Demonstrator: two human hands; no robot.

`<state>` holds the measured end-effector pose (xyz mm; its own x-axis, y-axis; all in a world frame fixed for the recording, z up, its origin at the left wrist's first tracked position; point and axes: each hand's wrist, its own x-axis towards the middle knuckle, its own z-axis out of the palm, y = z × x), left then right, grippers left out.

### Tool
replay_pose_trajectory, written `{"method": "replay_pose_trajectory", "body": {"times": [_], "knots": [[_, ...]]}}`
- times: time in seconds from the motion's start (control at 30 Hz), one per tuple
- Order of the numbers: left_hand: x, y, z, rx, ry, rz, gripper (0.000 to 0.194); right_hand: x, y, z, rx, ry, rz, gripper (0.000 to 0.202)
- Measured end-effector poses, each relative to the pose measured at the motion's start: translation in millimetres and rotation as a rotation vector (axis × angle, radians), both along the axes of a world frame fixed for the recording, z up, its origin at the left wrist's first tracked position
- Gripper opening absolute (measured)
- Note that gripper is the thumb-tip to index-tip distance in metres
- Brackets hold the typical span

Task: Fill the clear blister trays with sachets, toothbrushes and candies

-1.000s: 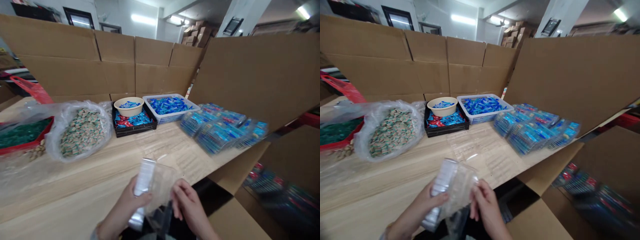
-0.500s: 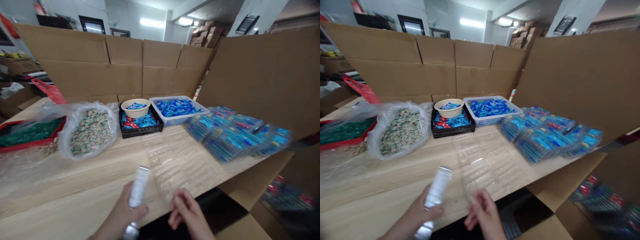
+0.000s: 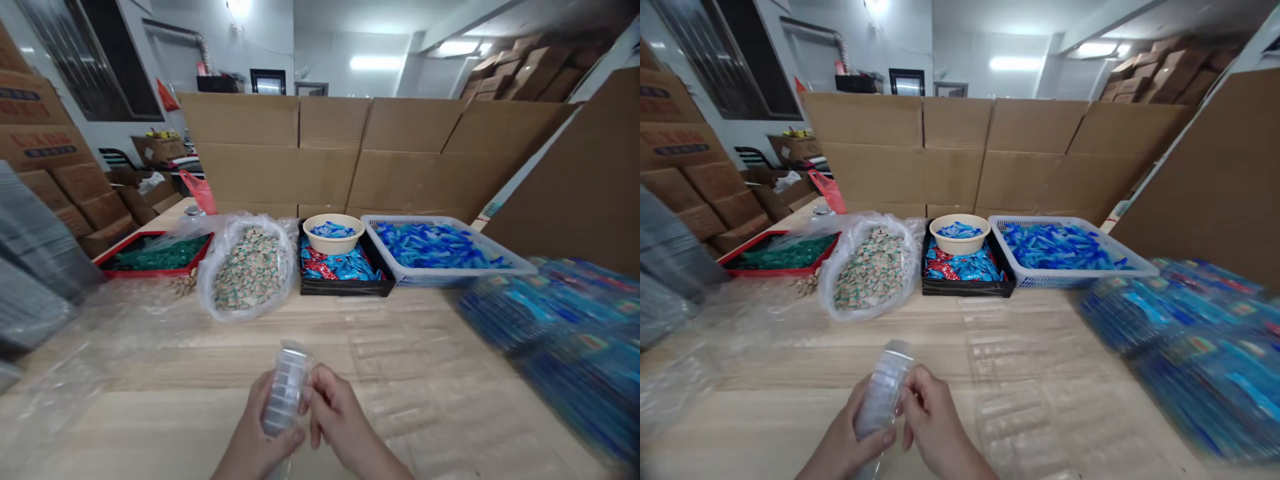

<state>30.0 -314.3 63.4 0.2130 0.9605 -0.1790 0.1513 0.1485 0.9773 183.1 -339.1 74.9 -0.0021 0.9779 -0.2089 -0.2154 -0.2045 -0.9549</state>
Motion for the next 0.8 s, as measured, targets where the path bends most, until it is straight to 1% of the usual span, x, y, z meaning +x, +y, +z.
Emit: {"method": "replay_pose_trajectory", "body": {"times": [0.07, 0.13, 0.17, 0.23, 0.3, 0.33, 0.4, 0.43, 0.47, 0.5, 0.53, 0.57, 0.63, 0.67, 0.73, 0.8], "knots": [[-16, 8, 8.3, -0.078, 0.062, 0.187, 0.065, 10, 11, -9.2, -0.016, 0.064, -0.139, 0.034], [-28, 13, 15.8, -0.191, 0.059, 0.291, 0.061, 23, 28, -24.0, -0.024, 0.200, -0.327, 0.033], [-31, 14, 18.3, -0.218, 0.034, 0.304, 0.061, 30, 38, -32.2, -0.028, 0.270, -0.404, 0.034], [-29, 12, 19.6, -0.237, -0.038, 0.261, 0.064, 40, 59, -46.1, -0.063, 0.375, -0.523, 0.032], [-22, 5, 16.4, -0.257, -0.086, 0.191, 0.064, 43, 70, -52.8, -0.178, 0.416, -0.586, 0.026], [-19, 1, 13.4, -0.264, -0.095, 0.165, 0.064, 42, 68, -52.7, -0.252, 0.412, -0.588, 0.023], [-13, -8, 6.4, -0.237, -0.085, 0.128, 0.065, 33, 52, -46.1, -0.354, 0.366, -0.523, 0.021], [-10, -12, 3.0, -0.208, -0.076, 0.102, 0.065, 26, 39, -40.5, -0.355, 0.336, -0.458, 0.022], [-8, -16, 0.2, -0.178, -0.084, 0.054, 0.066, 18, 23, -34.1, -0.319, 0.305, -0.383, 0.026], [-4, -20, -2.0, -0.157, -0.113, -0.021, 0.067, 8, 8, -27.8, -0.254, 0.282, -0.307, 0.029], [0, -24, -3.2, -0.146, -0.159, -0.120, 0.067, -1, -6, -22.2, -0.189, 0.279, -0.216, 0.030], [4, -27, -3.7, -0.143, -0.212, -0.227, 0.065, -9, -18, -17.7, -0.133, 0.279, -0.154, 0.031], [12, -31, -2.7, -0.143, -0.299, -0.407, 0.062, -19, -32, -12.6, -0.056, 0.324, -0.064, 0.032], [14, -33, -1.7, -0.144, -0.314, -0.464, 0.061, -21, -36, -11.4, -0.038, 0.355, -0.041, 0.032], [17, -36, 0.2, -0.138, -0.310, -0.509, 0.061, -21, -39, -9.1, -0.029, 0.404, -0.010, 0.032], [16, -38, 1.7, -0.137, -0.330, -0.488, 0.068, -17, -41, -4.4, -0.032, 0.359, -0.010, 0.032]]}}
